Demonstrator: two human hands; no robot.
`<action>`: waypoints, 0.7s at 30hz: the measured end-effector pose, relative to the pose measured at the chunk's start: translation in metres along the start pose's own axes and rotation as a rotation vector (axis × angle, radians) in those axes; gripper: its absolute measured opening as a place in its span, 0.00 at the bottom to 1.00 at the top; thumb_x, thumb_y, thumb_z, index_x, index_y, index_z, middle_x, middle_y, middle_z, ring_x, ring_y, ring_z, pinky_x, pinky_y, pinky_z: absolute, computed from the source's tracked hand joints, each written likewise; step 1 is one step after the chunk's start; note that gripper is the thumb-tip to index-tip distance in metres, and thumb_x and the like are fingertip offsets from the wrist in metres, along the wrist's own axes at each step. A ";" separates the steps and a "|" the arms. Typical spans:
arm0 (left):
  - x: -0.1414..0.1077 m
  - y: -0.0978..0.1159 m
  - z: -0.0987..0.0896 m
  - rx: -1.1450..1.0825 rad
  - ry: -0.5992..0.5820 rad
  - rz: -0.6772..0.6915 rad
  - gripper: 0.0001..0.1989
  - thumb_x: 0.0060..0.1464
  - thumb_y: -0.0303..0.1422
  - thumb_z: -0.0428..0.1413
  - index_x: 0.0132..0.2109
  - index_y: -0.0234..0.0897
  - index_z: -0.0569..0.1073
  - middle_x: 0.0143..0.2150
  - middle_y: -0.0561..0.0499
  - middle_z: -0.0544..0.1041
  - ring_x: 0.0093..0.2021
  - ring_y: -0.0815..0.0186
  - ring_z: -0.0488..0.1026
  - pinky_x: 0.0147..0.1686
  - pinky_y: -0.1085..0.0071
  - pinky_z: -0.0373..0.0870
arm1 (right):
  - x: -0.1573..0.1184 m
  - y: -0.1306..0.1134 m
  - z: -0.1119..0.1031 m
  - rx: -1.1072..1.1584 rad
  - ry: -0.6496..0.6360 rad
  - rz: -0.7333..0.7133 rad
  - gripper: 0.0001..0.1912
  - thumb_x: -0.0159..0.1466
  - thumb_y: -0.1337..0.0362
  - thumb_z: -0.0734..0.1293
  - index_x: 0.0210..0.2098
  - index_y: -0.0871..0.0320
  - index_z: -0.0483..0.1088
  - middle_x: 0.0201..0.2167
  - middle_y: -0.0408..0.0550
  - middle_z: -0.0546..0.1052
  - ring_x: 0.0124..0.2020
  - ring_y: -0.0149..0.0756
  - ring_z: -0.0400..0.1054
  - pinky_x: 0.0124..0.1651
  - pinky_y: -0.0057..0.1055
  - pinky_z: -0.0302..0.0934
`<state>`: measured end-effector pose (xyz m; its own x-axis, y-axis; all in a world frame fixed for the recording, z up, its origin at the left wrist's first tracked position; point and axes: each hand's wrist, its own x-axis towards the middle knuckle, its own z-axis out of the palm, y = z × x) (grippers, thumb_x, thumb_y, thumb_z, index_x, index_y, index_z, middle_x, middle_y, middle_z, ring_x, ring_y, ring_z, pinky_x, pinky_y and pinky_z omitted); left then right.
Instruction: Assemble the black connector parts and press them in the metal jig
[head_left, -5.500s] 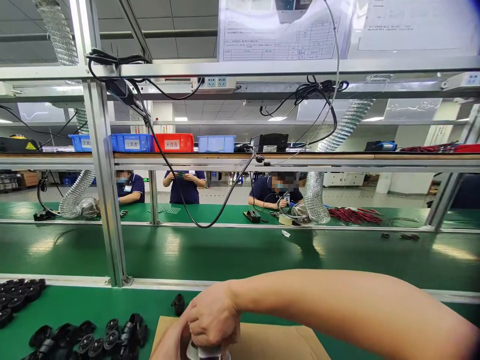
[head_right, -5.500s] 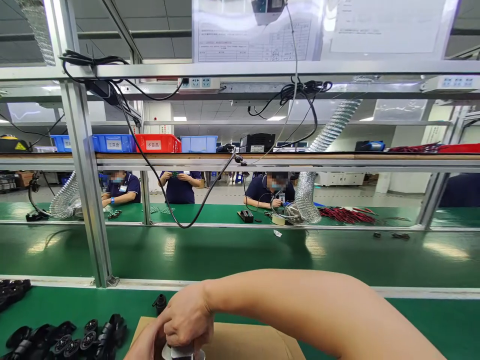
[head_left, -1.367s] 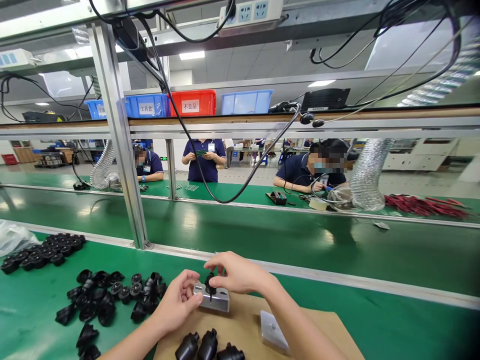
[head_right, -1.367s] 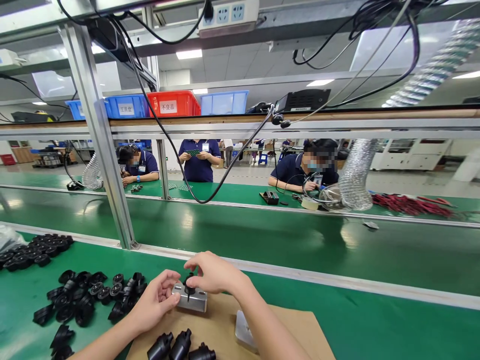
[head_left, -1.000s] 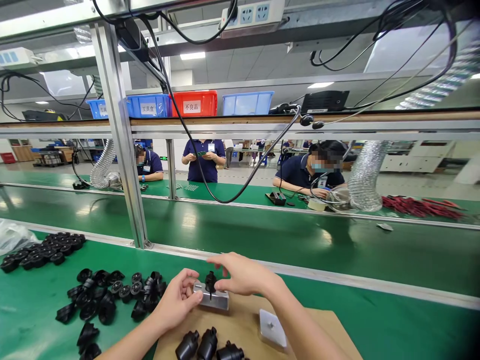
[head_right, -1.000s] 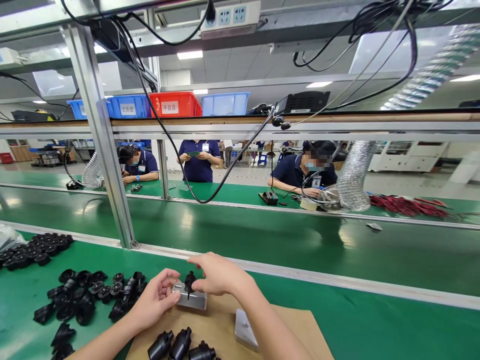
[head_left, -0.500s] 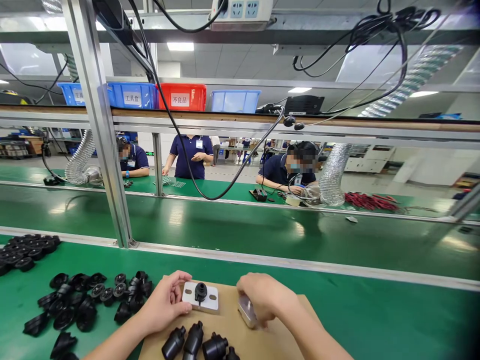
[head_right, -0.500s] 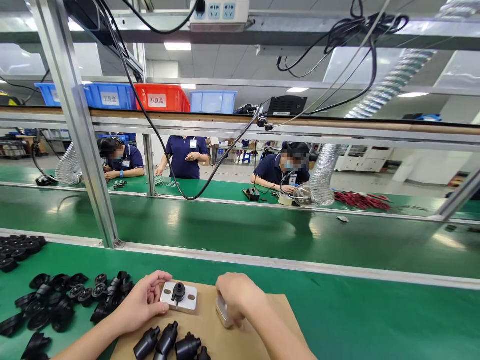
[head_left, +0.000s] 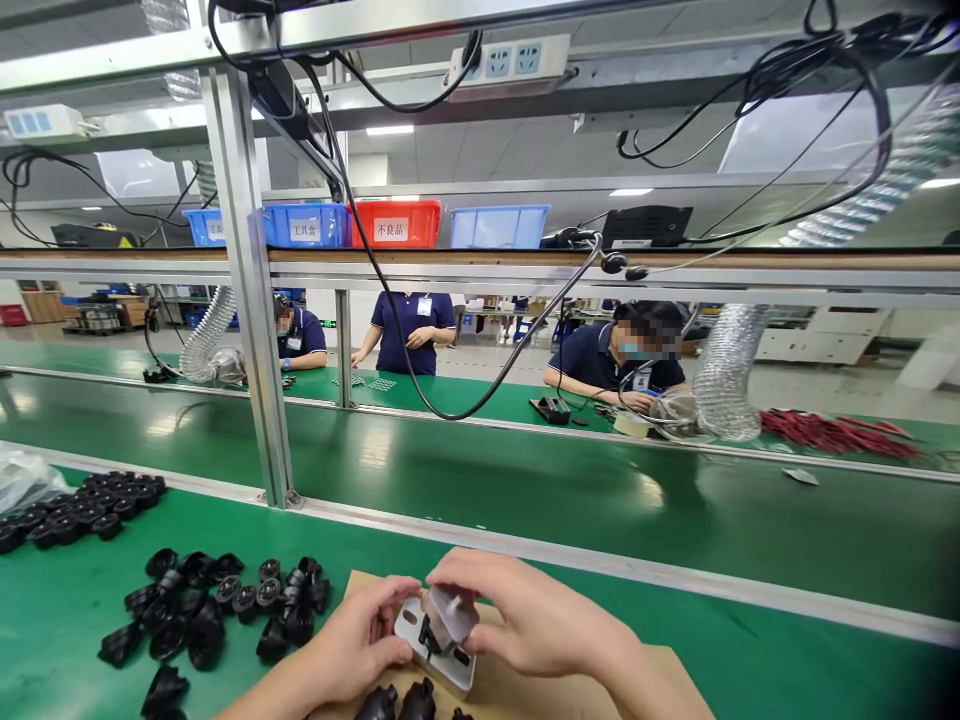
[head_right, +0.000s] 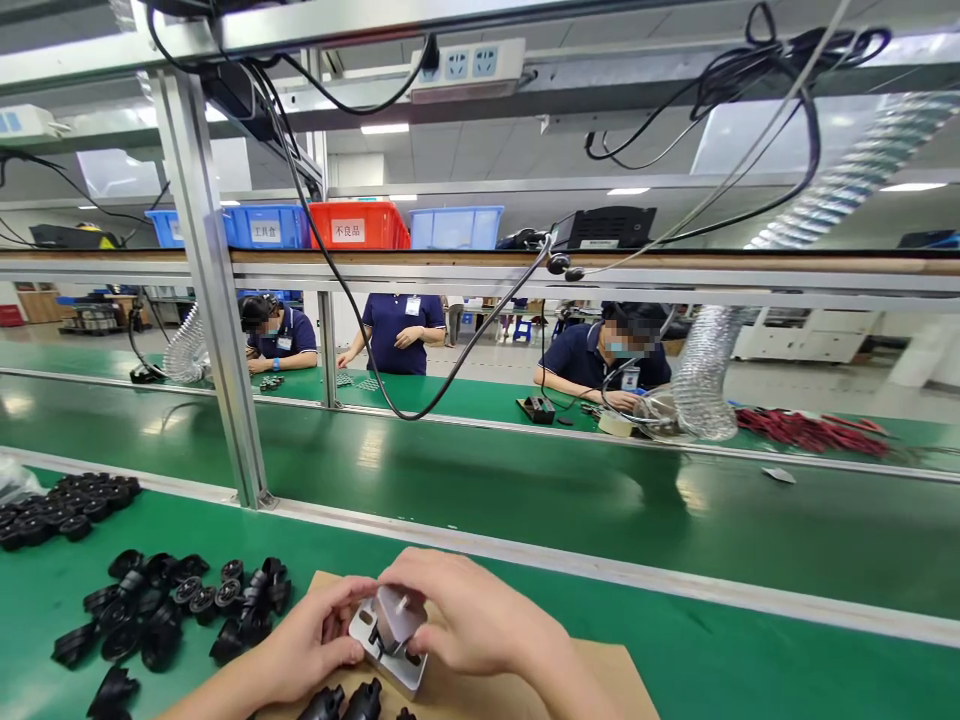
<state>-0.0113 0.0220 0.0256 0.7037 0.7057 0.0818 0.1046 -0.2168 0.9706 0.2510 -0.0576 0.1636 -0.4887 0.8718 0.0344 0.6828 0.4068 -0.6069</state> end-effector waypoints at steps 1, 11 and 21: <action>0.000 0.001 0.000 0.005 0.005 -0.002 0.34 0.51 0.25 0.64 0.66 0.42 0.72 0.53 0.47 0.80 0.44 0.59 0.74 0.46 0.64 0.71 | 0.003 -0.003 0.004 -0.019 -0.022 -0.003 0.26 0.56 0.72 0.73 0.53 0.48 0.75 0.48 0.43 0.78 0.49 0.41 0.71 0.49 0.32 0.63; -0.002 0.003 0.001 0.059 0.040 -0.001 0.35 0.51 0.29 0.68 0.66 0.43 0.74 0.42 0.49 0.80 0.38 0.59 0.74 0.39 0.66 0.70 | 0.004 -0.014 0.011 -0.146 -0.073 -0.046 0.30 0.60 0.76 0.64 0.57 0.44 0.75 0.56 0.46 0.77 0.56 0.46 0.69 0.53 0.36 0.63; -0.001 -0.013 0.000 0.000 0.048 0.050 0.40 0.50 0.30 0.69 0.69 0.46 0.70 0.62 0.40 0.77 0.43 0.57 0.76 0.45 0.61 0.72 | 0.011 0.001 0.022 -0.174 -0.018 0.073 0.38 0.55 0.66 0.75 0.65 0.45 0.70 0.52 0.48 0.78 0.53 0.51 0.71 0.54 0.39 0.63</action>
<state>-0.0132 0.0239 0.0130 0.6734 0.7256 0.1413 0.0701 -0.2530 0.9649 0.2345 -0.0540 0.1465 -0.4430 0.8963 -0.0194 0.7994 0.3851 -0.4611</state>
